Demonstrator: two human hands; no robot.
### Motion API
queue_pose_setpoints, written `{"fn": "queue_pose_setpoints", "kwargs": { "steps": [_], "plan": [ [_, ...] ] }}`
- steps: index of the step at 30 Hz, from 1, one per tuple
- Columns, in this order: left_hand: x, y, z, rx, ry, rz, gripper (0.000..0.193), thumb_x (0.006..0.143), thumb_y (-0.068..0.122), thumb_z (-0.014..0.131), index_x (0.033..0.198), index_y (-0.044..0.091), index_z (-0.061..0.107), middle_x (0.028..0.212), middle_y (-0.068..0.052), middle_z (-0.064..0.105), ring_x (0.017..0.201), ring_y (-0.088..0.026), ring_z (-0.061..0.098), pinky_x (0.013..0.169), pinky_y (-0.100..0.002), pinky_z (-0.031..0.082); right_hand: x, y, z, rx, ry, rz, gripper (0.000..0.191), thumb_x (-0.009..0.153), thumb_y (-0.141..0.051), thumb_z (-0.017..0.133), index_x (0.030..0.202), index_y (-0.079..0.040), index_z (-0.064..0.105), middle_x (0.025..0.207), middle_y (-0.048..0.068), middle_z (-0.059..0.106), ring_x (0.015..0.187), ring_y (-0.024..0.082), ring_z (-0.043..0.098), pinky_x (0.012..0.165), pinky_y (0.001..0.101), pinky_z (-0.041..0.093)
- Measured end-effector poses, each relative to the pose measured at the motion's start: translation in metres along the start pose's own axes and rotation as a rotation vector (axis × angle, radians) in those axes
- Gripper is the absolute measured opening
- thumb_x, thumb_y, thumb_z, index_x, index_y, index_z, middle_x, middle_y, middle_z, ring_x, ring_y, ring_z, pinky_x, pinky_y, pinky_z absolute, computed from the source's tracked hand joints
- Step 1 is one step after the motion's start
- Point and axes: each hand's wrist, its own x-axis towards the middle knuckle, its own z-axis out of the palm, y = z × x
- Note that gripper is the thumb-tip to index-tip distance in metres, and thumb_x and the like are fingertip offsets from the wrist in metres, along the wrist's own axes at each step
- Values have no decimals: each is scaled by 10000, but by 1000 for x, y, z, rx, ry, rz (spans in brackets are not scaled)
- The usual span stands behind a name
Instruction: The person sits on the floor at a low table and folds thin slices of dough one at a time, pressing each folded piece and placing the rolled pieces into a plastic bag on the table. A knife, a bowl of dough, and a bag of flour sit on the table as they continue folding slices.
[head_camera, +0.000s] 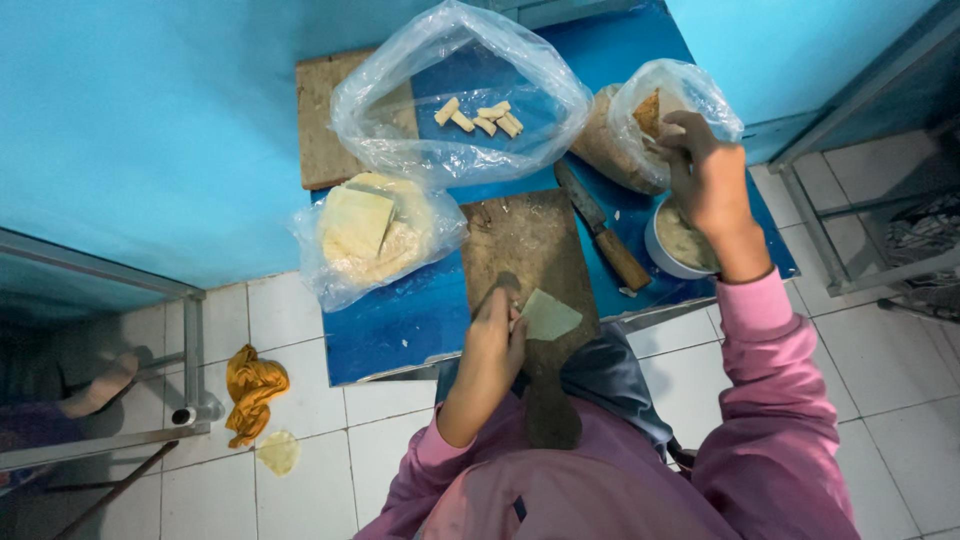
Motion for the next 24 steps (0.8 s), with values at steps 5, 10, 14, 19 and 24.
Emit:
{"fn": "queue_pose_setpoints", "kwargs": {
  "steps": [5,10,14,19,24],
  "plan": [
    [-7,2,-3,-49,1,-48,314,851,-65,669,1133,-13,541,924,-207,616,833,-399,643,707,-435,513,-8,22,-5,113,65,107,324,983,130,643,1294,45,606,1031,181,777,905,233,788,774,323,611],
    [-7,-4,2,-71,29,-87,299,862,-83,663,1139,-7,580,900,-177,628,771,-315,671,661,-378,531,-18,56,-14,470,181,275,287,1044,115,611,1327,127,565,1055,229,759,906,232,774,804,319,637],
    [-5,-10,9,-97,105,-118,284,870,-64,689,1132,9,609,858,-131,648,687,-221,683,593,-321,534,-26,66,-30,584,267,316,280,1051,141,586,1327,163,544,1065,250,758,872,230,767,828,331,651],
    [-5,-11,11,-102,148,-26,295,881,-79,694,1151,3,608,873,-130,648,712,-209,688,610,-308,543,-42,34,-46,686,305,400,318,1049,146,576,1364,142,537,1084,239,751,873,218,751,816,326,638],
    [0,-9,10,-30,183,-13,355,885,-95,683,1222,-27,595,865,-144,632,725,-232,663,622,-323,532,-87,-29,-23,797,190,506,370,976,144,559,1343,104,556,1046,192,730,855,196,721,792,303,601]
  ]
}}
